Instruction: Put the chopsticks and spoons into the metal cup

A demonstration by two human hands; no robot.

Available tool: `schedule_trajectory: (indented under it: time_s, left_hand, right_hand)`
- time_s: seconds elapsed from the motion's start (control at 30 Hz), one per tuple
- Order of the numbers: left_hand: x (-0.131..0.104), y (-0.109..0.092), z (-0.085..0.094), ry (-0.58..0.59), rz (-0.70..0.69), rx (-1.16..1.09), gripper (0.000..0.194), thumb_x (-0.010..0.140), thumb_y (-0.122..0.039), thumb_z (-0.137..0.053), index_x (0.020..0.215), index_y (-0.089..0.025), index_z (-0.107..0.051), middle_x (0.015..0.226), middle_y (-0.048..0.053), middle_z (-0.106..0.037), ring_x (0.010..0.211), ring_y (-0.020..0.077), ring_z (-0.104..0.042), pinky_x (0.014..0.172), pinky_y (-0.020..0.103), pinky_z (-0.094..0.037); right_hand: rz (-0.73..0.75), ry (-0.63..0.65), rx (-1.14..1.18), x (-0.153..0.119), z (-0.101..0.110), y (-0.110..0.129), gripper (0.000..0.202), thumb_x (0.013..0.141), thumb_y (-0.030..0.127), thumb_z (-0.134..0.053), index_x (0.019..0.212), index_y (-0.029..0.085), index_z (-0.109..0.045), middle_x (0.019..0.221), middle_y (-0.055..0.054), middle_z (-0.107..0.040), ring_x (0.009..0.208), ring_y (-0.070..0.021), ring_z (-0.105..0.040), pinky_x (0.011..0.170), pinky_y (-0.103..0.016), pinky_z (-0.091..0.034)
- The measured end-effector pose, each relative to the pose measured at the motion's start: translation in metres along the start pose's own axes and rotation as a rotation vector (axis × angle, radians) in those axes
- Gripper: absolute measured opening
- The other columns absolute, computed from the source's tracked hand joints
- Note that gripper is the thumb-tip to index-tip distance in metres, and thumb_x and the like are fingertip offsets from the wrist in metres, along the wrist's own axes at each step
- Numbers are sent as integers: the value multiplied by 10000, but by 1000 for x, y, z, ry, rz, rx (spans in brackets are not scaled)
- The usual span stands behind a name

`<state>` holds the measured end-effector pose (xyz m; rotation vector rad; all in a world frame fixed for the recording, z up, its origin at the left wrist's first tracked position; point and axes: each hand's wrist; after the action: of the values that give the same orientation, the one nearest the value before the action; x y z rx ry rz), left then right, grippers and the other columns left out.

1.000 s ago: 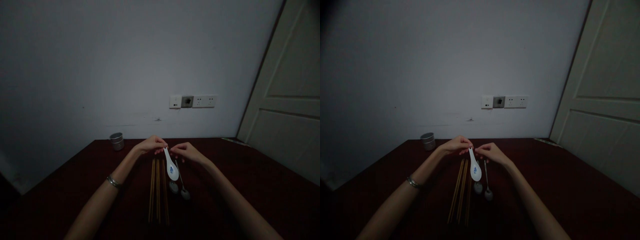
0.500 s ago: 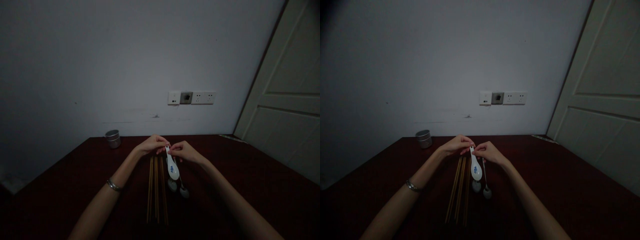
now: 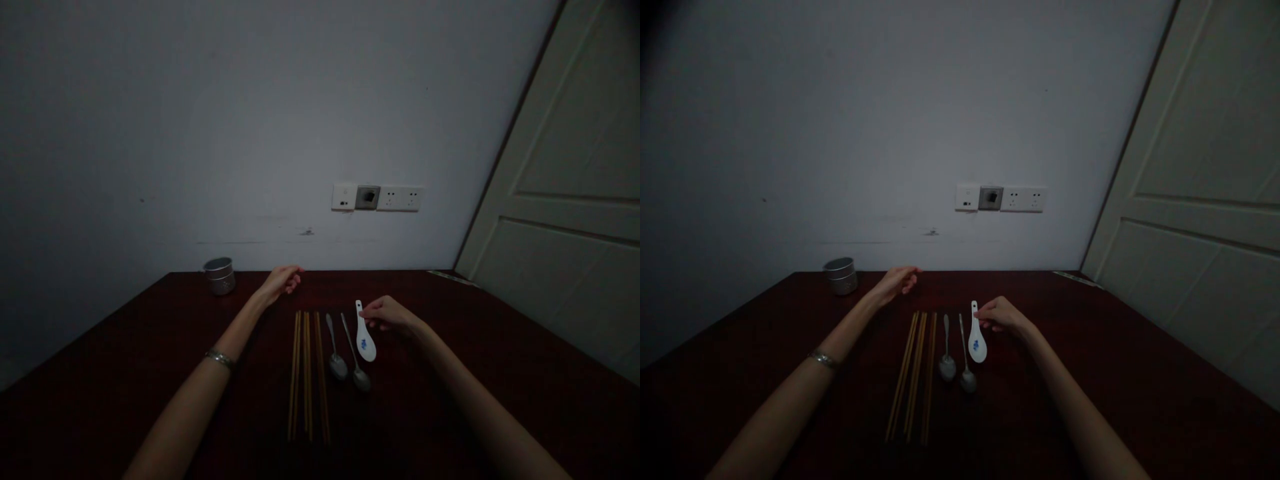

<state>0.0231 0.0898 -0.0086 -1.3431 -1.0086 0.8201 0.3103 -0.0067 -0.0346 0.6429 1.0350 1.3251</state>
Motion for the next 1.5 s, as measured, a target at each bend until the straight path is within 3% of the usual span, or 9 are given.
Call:
schedule_trajectory:
  time_s: [0.13, 0.27, 0.7, 0.97, 1.5]
  left_hand:
    - [9, 21, 21, -126, 46, -23, 234, 753, -331, -530, 837, -121, -593, 555, -22, -515, 378, 43, -419, 343, 165, -254]
    - [9, 34, 34, -176, 102, -34, 255, 741, -351, -541, 825, -117, -594, 552, -21, -513, 390, 46, -430, 355, 163, -269]
    - [9, 64, 51, -212, 206, -51, 254, 741, -343, -547, 836, -114, -604, 565, -15, -525, 412, 47, -446, 383, 164, -299]
    - [7, 67, 54, -227, 205, -59, 259, 733, -343, -549, 827, -110, -609, 565, -13, -532, 414, 46, -454, 391, 162, -312]
    - [8, 71, 54, -221, 176, -83, 196, 749, -271, -516, 800, -103, -604, 545, -5, -523, 404, 49, -437, 376, 167, -293]
  right_hand:
    - [-65, -22, 13, 0, -3, -9, 199, 640, 329, -663, 685, 136, -675, 625, -22, -630, 512, -57, -526, 362, -107, -338]
    - [-88, -17, 21, 2, -5, -10, 188, 638, 323, -668, 667, 138, -669, 618, -23, -629, 514, -58, -532, 362, -104, -340]
    - [-122, 10, 3, -1, -17, -5, 153, 651, 285, -649, 623, 134, -650, 581, -5, -615, 470, -49, -517, 347, -107, -351]
    - [-107, 21, -60, 0, -18, -2, 152, 665, 272, -639, 617, 128, -648, 509, 11, -579, 417, -39, -479, 328, -106, -326]
    - [-101, 54, -45, -1, -13, -5, 190, 662, 324, -655, 667, 134, -661, 613, -19, -637, 470, -46, -517, 352, -106, -356]
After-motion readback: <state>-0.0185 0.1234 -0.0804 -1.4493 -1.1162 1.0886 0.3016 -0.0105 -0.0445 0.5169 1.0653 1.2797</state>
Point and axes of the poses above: each hand's wrist, its own x-axis towards the middle knuckle, its own z-axis out of the back of the hand, y = z × x
